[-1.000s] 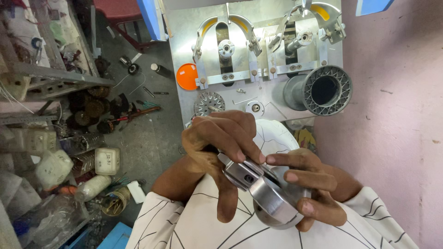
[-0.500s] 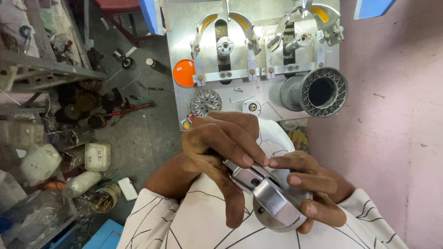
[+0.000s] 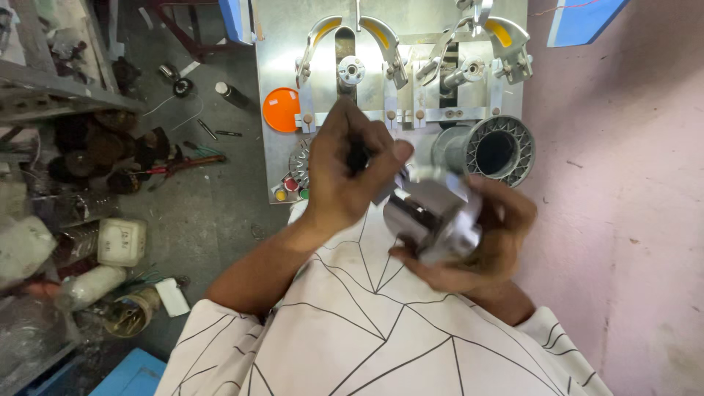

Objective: The person assembles metal components of a motor or machine by hand, fitting circular metal pieces together and using a hex key to tighten small bolts into the assembly.

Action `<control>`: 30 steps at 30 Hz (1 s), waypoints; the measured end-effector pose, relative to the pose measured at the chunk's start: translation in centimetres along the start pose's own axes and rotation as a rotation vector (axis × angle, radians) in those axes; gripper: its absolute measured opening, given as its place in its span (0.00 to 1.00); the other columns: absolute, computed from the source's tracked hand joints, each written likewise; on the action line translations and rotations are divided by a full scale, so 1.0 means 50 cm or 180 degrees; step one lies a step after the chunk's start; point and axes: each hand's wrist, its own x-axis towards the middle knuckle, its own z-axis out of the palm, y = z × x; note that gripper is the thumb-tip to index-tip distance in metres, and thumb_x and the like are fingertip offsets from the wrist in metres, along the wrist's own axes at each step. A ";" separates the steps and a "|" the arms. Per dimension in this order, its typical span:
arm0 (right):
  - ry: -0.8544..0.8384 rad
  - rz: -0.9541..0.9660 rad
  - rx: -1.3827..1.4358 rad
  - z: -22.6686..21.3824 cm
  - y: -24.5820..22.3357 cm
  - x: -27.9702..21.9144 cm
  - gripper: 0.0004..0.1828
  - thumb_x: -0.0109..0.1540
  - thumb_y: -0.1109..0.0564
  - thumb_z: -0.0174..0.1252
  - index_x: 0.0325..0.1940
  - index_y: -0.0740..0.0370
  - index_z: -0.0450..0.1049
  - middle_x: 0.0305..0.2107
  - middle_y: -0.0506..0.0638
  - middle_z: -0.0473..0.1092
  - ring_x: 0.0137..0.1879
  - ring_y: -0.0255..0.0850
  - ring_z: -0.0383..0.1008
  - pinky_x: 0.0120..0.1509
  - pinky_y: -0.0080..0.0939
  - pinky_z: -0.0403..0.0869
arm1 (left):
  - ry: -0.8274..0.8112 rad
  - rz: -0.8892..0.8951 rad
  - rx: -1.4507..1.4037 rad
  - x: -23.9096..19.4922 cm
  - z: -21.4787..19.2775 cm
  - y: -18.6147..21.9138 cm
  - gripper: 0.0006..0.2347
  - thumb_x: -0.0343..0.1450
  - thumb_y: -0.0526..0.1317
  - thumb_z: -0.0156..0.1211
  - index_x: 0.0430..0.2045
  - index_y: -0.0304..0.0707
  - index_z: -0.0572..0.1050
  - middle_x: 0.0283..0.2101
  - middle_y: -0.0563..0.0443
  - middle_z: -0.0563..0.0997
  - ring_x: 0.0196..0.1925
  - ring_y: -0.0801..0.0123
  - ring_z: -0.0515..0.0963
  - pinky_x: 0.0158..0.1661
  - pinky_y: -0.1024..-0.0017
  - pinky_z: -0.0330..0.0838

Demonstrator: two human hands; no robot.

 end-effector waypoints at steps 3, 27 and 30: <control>0.0154 0.1491 0.1069 0.017 0.048 0.011 0.27 0.54 0.65 0.74 0.52 0.66 0.67 0.61 0.57 0.65 0.64 0.40 0.72 0.67 0.41 0.77 | 0.0284 -0.1096 -0.0219 0.045 -0.044 -0.069 0.11 0.73 0.36 0.64 0.40 0.37 0.65 0.24 0.53 0.73 0.19 0.78 0.70 0.17 0.75 0.60; 0.0840 0.2962 0.1191 -0.039 0.166 -0.149 0.24 0.53 0.70 0.73 0.40 0.60 0.63 0.62 0.66 0.67 0.59 0.39 0.77 0.59 0.38 0.83 | -0.0601 0.0163 0.4672 0.072 -0.219 -0.277 0.11 0.61 0.37 0.75 0.26 0.33 0.75 0.31 0.42 0.78 0.33 0.49 0.80 0.33 0.55 0.74; 0.0632 0.2793 0.1121 -0.051 0.161 -0.138 0.25 0.54 0.70 0.73 0.37 0.58 0.61 0.62 0.65 0.69 0.57 0.37 0.77 0.54 0.36 0.82 | -0.0637 0.0421 0.4840 0.115 -0.221 -0.313 0.12 0.60 0.36 0.75 0.28 0.33 0.76 0.33 0.42 0.77 0.37 0.48 0.80 0.35 0.54 0.74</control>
